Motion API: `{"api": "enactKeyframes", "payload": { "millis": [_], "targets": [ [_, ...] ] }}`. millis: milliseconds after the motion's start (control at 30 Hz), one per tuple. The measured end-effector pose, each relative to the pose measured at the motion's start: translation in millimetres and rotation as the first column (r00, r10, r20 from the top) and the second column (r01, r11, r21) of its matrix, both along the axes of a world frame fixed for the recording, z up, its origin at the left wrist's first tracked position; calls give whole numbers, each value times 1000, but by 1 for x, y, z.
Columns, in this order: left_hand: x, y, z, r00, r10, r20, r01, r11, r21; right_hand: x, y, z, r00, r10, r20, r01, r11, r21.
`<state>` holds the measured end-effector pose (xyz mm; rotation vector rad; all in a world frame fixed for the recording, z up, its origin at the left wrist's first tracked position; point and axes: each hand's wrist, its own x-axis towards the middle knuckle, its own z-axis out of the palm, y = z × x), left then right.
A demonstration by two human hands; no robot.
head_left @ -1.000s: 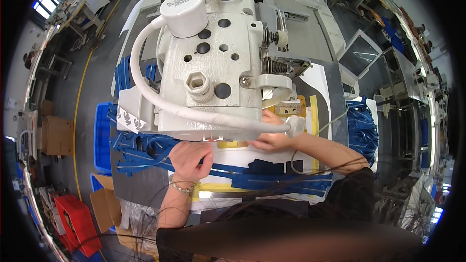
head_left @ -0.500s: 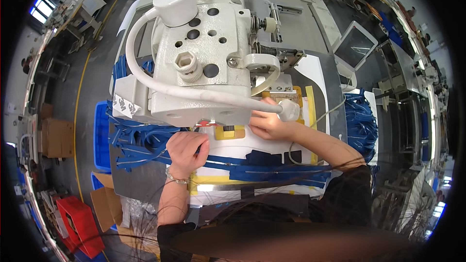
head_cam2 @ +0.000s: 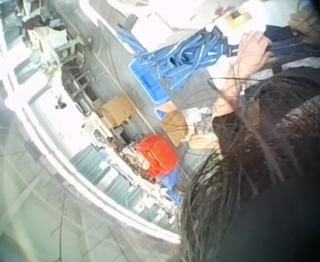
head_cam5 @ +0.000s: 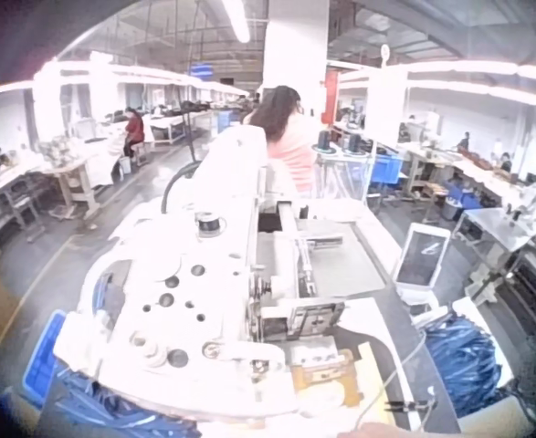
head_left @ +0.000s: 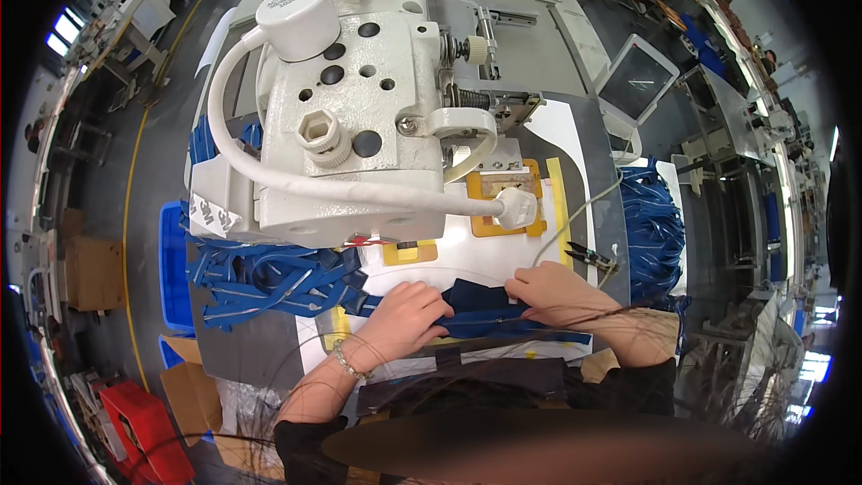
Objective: Sewing blue leather or textile straps using a heavy-duty industrial sewing machine.
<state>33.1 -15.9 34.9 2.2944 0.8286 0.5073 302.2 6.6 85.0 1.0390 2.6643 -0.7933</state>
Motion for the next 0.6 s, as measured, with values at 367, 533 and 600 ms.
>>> {"api": "enactKeyframes", "payload": {
  "millis": [367,533,600],
  "targets": [
    [-2,4,10,971,36,235,25,968,-250,-4,-11,-5,890,12,-455,-8,1000,11],
    [-14,-6,9,757,568,322,-309,746,-589,10,-7,-5,893,-236,-383,-106,716,-690],
    [-17,-1,3,621,696,362,-374,668,-643,17,-2,7,852,-450,-268,-6,503,-864]
  ]
}}
